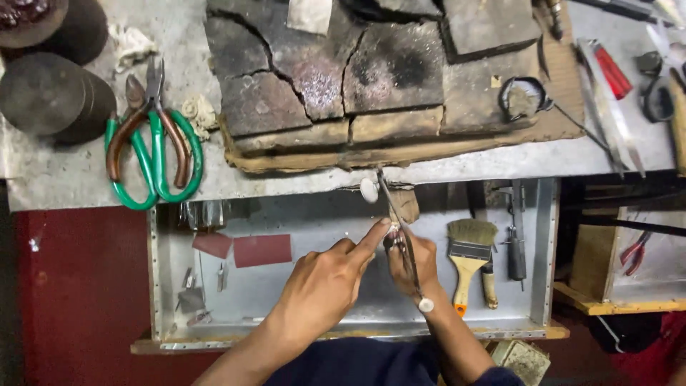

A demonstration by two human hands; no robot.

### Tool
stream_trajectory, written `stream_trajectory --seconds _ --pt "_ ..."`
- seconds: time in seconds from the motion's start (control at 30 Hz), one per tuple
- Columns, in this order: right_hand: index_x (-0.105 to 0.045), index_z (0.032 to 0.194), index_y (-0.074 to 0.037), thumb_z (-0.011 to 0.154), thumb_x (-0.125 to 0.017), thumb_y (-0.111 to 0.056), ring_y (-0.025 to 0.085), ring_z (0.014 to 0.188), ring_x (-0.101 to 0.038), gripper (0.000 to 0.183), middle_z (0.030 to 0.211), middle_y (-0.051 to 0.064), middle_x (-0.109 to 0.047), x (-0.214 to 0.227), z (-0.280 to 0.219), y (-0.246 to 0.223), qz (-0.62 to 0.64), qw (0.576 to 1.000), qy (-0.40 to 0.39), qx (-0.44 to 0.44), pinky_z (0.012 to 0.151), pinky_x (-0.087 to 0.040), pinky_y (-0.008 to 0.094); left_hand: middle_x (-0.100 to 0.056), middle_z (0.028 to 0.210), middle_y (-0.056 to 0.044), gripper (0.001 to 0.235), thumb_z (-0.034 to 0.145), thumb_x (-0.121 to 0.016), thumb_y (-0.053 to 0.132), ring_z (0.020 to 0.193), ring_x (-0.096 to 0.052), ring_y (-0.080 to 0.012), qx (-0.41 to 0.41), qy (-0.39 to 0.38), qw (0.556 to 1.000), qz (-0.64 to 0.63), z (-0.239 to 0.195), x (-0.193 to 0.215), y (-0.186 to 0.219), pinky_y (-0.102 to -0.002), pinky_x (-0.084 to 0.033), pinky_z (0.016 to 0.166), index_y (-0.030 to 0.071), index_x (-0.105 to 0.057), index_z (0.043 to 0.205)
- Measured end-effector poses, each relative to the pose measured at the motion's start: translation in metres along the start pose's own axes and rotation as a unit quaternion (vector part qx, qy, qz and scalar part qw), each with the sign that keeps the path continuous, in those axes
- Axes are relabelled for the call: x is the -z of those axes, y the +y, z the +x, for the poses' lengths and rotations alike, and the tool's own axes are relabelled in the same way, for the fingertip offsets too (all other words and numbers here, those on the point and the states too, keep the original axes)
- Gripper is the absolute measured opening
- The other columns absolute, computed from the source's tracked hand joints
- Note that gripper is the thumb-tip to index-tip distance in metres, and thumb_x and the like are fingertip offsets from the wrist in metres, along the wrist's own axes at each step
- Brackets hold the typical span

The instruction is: The person holds a small metal piece with pliers and uses a jeweler's saw to cut or shape it. They then rub the piece against a white polishing wheel attached to a hand tool, repeatedly rotating the piece to treat different surfaces.

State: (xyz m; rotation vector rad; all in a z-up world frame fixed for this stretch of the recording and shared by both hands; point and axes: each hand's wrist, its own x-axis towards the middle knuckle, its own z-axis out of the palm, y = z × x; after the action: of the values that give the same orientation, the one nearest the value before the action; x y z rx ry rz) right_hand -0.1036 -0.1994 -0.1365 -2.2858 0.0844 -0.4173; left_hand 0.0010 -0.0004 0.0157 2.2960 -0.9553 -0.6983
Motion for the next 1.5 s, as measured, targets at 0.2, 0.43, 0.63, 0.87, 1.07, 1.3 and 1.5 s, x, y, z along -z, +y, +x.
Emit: stream_trajectory --seconds 0.2,0.43,0.63,0.87,1.07,1.3,1.5 --pt "-0.063 0.096 -0.004 0.102 -0.047 -0.02 0.019 0.041 -0.052 0.024 0.061 0.002 -0.054 0.0 -0.039 -0.001 -0.029 0.999 0.006 -0.037 0.044 -0.042 0.035 -0.065 0.089 -0.014 0.062 0.102 -0.053 0.013 0.053 -0.062 -0.0469 0.003 -0.006 1.0 -0.022 0.004 -0.002 -0.005 -0.06 -0.05 0.049 0.024 -0.038 0.161" --pt "-0.063 0.093 -0.001 0.1 -0.045 -0.012 0.019 0.042 -0.047 0.022 0.062 0.007 -0.051 0.008 0.02 -0.026 -0.017 0.999 0.019 0.021 0.044 -0.038 0.037 -0.065 0.093 -0.015 0.063 0.104 -0.047 0.016 0.058 -0.064 -0.0482 0.026 -0.039 0.999 -0.013 0.003 0.001 0.0 -0.061 -0.052 0.053 0.028 -0.031 0.164" --pt "-0.068 0.106 -0.003 0.102 -0.046 -0.026 0.027 0.053 -0.066 0.032 0.075 0.005 -0.069 -0.009 -0.058 0.019 -0.07 0.995 0.009 -0.065 0.054 -0.052 0.038 -0.064 0.088 -0.015 0.06 0.105 -0.048 0.016 0.052 -0.06 -0.0473 -0.008 -0.002 1.0 -0.022 0.003 -0.001 -0.004 -0.059 -0.05 0.05 0.026 -0.035 0.163" --pt "-0.071 0.114 0.001 0.101 -0.049 -0.014 0.034 0.071 -0.073 0.03 0.103 0.018 -0.075 -0.006 -0.032 0.023 -0.074 0.997 0.008 0.038 0.061 -0.056 0.041 -0.065 0.09 -0.013 0.065 0.1 -0.052 0.013 0.054 -0.063 -0.048 -0.003 -0.007 1.0 0.005 0.001 -0.003 -0.003 -0.06 -0.05 0.046 0.025 -0.036 0.162" --pt "-0.061 0.102 -0.006 0.103 -0.043 -0.022 0.02 0.039 -0.049 0.024 0.062 0.001 -0.053 0.0 -0.024 -0.004 -0.029 1.0 -0.003 -0.007 0.044 -0.041 0.034 -0.062 0.085 -0.011 0.067 0.102 -0.053 0.013 0.049 -0.058 -0.0408 -0.005 0.013 1.0 -0.001 0.003 -0.007 -0.007 -0.056 -0.051 0.048 0.028 -0.032 0.164" --pt "-0.064 0.098 -0.007 0.101 -0.044 -0.026 0.022 0.042 -0.051 0.028 0.058 0.002 -0.051 0.004 -0.018 0.004 -0.04 0.998 -0.02 -0.046 0.047 -0.041 0.037 -0.063 0.086 -0.014 0.061 0.102 -0.052 0.014 0.05 -0.06 -0.047 -0.014 0.021 1.0 0.002 0.005 -0.004 -0.005 -0.061 -0.049 0.047 0.025 -0.039 0.16" --pt "-0.055 0.087 -0.007 0.098 -0.047 -0.016 0.022 0.04 -0.045 0.016 0.055 0.004 -0.045 0.001 -0.023 0.002 -0.035 0.999 -0.008 -0.033 0.043 -0.037 0.038 -0.064 0.087 -0.012 0.066 0.1 -0.055 0.014 0.05 -0.06 -0.0429 -0.01 0.007 1.0 0.01 0.005 -0.006 -0.006 -0.057 -0.053 0.051 0.027 -0.036 0.162"
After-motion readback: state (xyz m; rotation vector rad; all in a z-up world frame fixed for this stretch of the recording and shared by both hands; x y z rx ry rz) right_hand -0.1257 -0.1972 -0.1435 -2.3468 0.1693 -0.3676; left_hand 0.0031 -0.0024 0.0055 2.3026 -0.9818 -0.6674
